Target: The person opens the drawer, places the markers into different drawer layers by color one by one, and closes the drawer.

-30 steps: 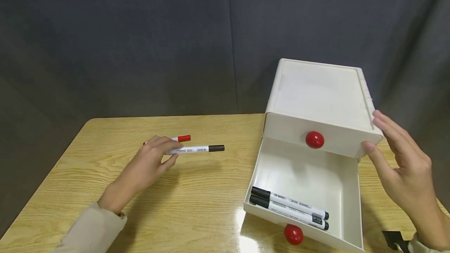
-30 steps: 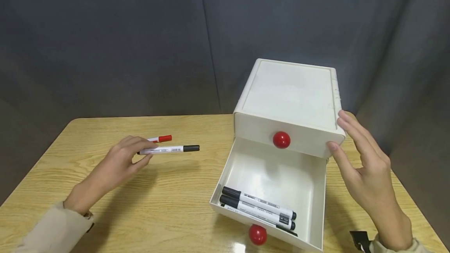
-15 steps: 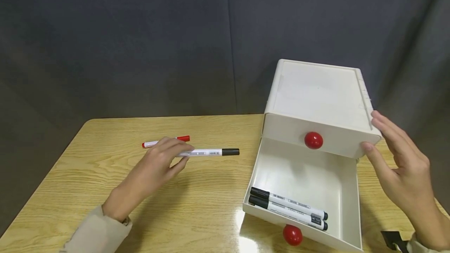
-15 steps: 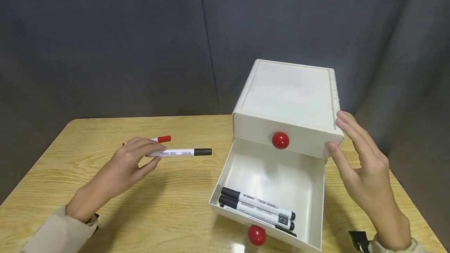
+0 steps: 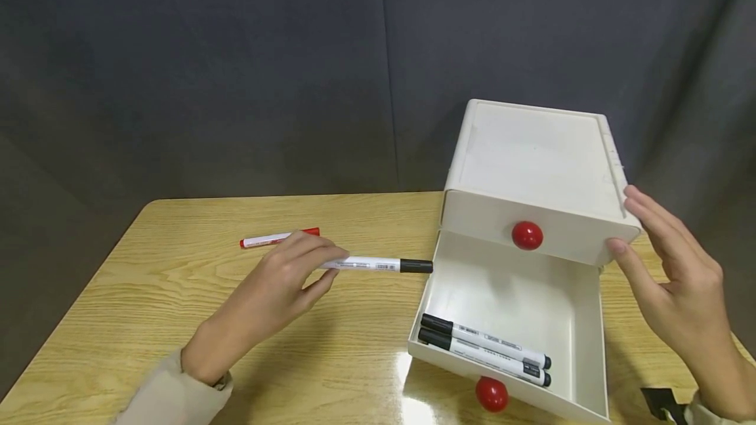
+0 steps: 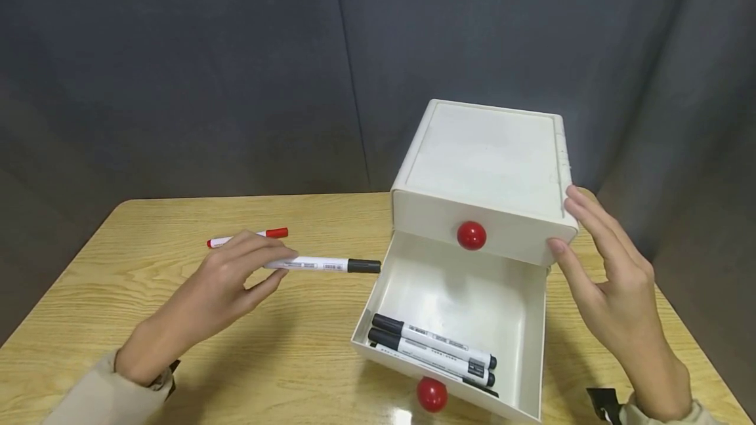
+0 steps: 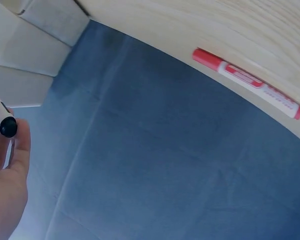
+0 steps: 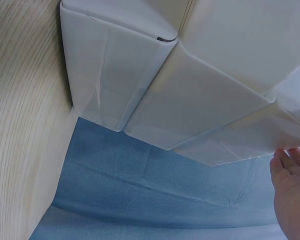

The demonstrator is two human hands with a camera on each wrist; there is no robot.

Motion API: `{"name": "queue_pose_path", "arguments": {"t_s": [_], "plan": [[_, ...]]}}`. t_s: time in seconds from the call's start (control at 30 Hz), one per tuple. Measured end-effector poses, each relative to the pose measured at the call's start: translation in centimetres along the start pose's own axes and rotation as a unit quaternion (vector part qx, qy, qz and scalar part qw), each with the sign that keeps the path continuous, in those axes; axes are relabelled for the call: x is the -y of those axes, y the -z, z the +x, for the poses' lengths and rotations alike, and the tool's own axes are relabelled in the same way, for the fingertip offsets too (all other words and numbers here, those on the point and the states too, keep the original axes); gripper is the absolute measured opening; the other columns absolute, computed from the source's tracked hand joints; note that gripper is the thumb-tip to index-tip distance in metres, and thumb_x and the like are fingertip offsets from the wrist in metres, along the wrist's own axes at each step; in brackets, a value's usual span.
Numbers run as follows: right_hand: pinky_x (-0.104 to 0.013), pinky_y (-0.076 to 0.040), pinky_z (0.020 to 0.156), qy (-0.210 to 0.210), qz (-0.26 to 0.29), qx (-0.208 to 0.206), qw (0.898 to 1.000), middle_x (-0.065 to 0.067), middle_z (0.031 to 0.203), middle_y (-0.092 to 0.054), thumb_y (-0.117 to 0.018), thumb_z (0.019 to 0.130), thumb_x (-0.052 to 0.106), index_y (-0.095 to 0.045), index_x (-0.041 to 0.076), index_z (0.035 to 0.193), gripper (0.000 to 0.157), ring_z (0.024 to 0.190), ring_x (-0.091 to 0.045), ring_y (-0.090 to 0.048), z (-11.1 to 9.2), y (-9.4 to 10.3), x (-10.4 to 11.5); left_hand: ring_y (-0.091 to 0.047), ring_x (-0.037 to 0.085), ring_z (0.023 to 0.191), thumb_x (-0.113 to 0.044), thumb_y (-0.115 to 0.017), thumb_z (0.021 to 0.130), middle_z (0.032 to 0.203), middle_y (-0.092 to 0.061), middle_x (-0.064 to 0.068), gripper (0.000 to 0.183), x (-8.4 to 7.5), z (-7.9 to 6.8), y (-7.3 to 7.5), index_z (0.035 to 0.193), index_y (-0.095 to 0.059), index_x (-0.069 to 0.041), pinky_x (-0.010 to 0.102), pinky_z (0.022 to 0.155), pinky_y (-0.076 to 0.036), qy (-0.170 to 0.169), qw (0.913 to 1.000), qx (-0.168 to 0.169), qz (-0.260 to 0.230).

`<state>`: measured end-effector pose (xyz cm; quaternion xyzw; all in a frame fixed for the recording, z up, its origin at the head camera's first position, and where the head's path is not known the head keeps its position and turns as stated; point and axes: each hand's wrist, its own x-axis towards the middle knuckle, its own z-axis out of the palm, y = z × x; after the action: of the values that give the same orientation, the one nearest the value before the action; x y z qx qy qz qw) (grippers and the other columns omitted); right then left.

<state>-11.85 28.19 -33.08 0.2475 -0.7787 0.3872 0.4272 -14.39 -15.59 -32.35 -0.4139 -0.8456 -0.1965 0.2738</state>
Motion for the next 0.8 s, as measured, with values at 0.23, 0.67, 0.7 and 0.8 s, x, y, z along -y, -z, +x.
{"name": "queue_pose_path", "arguments": {"t_s": [0.23, 0.67, 0.7, 0.8], "plan": [[-0.019, -0.04, 0.111, -0.003, -0.006, 0.001, 1.0, -0.028, 0.14, -0.055, -0.065, 0.096, 0.025, -0.057, -0.016, 0.127, 0.052, 0.135, -0.016, -0.053, 0.0, 0.0, 0.0, -0.063, 0.013, 0.092, 0.0, -0.081, 0.078, 0.101, -0.071, -0.001, 0.032, -0.9, 0.5, 0.0, 0.107, -0.072, -0.009, 0.029, 0.081, -0.057, -0.007, 0.9999, 0.004, 0.007], [-0.019, -0.04, 0.111, -0.006, 0.001, -0.003, 1.0, -0.027, 0.14, -0.055, -0.066, 0.096, 0.021, -0.057, -0.017, 0.126, 0.05, 0.134, -0.016, -0.054, 0.1, -0.1, 0.1, -0.063, 0.014, 0.093, -0.002, -0.081, 0.079, 0.101, -0.072, 0.0, 0.027, -2.4, 2.0, -0.4, 0.105, -0.074, -0.008, 0.023, 0.078, -0.056, -0.033, 0.9993, 0.011, -0.016], [-0.019, -0.04, 0.111, -0.006, 0.003, -0.003, 1.0, -0.027, 0.139, -0.055, -0.066, 0.096, 0.02, -0.057, -0.017, 0.126, 0.049, 0.134, -0.016, -0.054, 0.0, -0.1, 0.1, -0.062, 0.014, 0.093, -0.003, -0.08, 0.08, 0.101, -0.072, -0.001, 0.027, -2.5, 2.2, -0.5, 0.105, -0.074, -0.008, 0.023, 0.079, -0.056, -0.035, 0.9991, 0.013, -0.018], [-0.019, -0.039, 0.111, -0.008, -0.007, 0.002, 1.0, -0.026, 0.14, -0.055, -0.066, 0.096, 0.025, -0.057, -0.016, 0.127, 0.052, 0.135, -0.015, -0.053, 0.0, -0.1, 0.1, -0.063, 0.015, 0.095, -0.003, -0.08, 0.081, 0.101, -0.072, -0.001, 0.026, -2.9, 2.6, -0.7, 0.106, -0.074, -0.008, 0.022, 0.081, -0.056, -0.044, 0.9987, 0.012, -0.022]]}}
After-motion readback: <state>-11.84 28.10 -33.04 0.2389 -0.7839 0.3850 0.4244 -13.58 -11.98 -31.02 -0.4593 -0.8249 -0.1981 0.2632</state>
